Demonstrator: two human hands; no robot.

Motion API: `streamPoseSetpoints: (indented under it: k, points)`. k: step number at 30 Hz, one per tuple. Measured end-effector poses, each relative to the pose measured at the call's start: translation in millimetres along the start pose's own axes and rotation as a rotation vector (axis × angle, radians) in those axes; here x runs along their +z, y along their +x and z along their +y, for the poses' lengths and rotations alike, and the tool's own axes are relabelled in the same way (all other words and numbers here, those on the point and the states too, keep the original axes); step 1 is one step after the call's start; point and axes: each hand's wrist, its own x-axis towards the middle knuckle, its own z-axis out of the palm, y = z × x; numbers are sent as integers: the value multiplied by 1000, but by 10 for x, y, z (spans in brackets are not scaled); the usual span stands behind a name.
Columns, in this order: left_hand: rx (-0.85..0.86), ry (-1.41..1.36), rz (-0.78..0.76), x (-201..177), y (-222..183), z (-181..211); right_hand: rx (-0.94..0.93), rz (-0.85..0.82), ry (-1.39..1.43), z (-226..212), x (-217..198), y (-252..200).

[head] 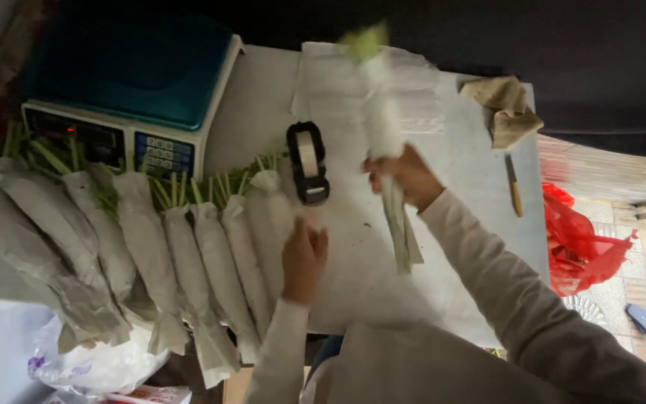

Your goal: Wrapping individual white radishes in protective paper and securing the wrap with tape.

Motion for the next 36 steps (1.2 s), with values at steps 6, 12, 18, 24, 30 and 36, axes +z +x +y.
streamPoseSetpoints:
  k: [6,12,18,24,30,36]
  points:
    - [-141,252,7,160,809,-346,248,-151,-111,672,103,164]
    - [-187,344,-34,250,965,-513,361,-288,-45,759,117,307]
    - [-270,368,-103,152,1000,-372,339,-424,-74,262,367,-100]
    - [-280,381,-115,127,1053,-343,372,-518,-41,-129,487,-692]
    - [-345,329,-110,98,992,-249,354,-574,133,-50,369,-935]
    - [-430,-341,4,63,285,-84,341,-623,246,46,297,-923]
